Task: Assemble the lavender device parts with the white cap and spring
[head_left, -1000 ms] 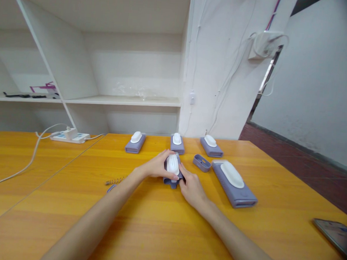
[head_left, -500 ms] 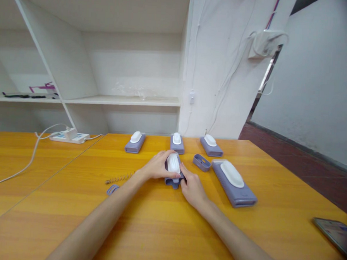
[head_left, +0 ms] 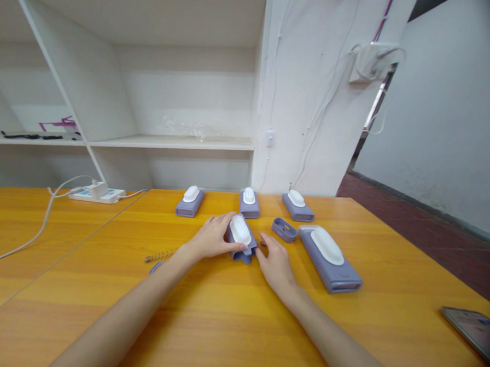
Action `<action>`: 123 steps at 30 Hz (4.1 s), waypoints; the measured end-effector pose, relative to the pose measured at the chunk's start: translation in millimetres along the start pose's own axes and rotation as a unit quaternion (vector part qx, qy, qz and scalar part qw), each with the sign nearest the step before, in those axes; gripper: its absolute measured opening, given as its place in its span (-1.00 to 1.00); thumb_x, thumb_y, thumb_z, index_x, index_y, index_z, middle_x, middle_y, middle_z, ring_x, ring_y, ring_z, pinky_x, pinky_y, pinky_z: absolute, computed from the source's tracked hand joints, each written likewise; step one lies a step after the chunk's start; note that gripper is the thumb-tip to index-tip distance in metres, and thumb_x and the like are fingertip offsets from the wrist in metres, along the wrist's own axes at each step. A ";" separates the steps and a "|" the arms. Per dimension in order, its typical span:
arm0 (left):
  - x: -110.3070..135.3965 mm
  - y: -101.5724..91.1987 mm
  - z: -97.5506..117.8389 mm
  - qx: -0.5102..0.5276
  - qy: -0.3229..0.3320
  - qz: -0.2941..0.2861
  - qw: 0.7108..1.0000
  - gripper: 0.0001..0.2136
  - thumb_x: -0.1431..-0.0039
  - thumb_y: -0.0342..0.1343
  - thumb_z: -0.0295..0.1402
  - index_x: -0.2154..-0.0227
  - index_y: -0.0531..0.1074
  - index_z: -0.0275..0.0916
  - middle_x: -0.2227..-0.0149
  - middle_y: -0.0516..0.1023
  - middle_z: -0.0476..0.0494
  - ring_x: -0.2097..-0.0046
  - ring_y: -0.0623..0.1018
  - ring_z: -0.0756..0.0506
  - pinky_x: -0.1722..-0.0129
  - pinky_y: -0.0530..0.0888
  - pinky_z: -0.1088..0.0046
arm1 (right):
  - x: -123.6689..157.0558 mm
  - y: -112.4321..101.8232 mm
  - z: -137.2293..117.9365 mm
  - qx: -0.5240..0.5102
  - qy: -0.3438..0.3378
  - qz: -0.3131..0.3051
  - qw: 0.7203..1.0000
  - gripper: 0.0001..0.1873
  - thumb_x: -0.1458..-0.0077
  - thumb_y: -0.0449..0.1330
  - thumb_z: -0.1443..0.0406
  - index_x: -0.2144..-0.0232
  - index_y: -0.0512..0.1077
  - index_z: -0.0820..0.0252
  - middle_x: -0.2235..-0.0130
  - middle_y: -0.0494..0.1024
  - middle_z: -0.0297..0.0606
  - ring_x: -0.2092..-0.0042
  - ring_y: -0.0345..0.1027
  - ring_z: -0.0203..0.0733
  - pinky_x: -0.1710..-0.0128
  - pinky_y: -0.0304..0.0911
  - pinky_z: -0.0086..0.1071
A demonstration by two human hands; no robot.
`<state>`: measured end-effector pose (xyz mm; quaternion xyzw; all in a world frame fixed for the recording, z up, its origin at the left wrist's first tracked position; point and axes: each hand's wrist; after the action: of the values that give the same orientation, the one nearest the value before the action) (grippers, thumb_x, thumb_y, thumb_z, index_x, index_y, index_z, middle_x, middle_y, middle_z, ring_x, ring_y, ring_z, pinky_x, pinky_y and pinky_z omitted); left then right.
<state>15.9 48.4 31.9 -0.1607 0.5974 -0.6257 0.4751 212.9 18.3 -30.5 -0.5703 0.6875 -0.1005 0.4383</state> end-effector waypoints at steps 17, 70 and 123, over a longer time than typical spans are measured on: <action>-1.7 2.6 -21.2 -0.266 -0.296 0.067 0.915 -0.35 -0.08 -0.34 0.14 0.07 0.27 -0.35 0.21 0.39 -0.44 0.12 0.37 -0.35 0.23 0.27 0.19 | -4.0 -25.7 5.7 0.306 -0.013 0.071 0.949 -0.60 -0.02 0.11 0.31 0.05 0.33 0.30 -0.08 0.18 0.00 -0.13 -0.07 0.08 -0.15 -0.35 0.06; 90.5 -21.2 -36.8 -0.187 -0.136 -0.086 0.969 -0.54 -0.08 -0.25 0.12 0.44 0.25 -0.21 0.41 0.46 -0.16 0.36 0.48 -0.16 0.41 0.28 0.41 | 6.7 -25.4 -17.2 0.010 -0.039 0.060 0.997 -0.69 -0.17 0.00 0.09 0.25 0.41 0.16 0.30 0.30 -0.24 0.35 0.28 -0.21 0.36 0.18 -0.40; 2.2 61.9 52.4 0.641 -0.139 0.053 0.753 -0.51 0.01 0.16 -0.29 0.01 0.15 -0.21 0.07 0.43 -0.28 0.36 0.54 -0.04 0.46 0.48 0.48 | -7.9 -21.5 -3.2 -0.405 0.149 -0.001 0.902 -0.63 0.22 0.34 0.21 0.30 0.47 0.26 0.27 0.53 -0.16 0.22 0.39 -0.07 0.21 0.30 -0.29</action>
<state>80.0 25.7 -12.4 0.1283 -0.0091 -0.8063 0.5774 225.3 16.9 -11.0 -0.6775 0.7258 0.1021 0.0622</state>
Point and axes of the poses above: each hand's wrist, its own x-axis away from the middle knuckle, its own y-axis out of the palm, z = x × y
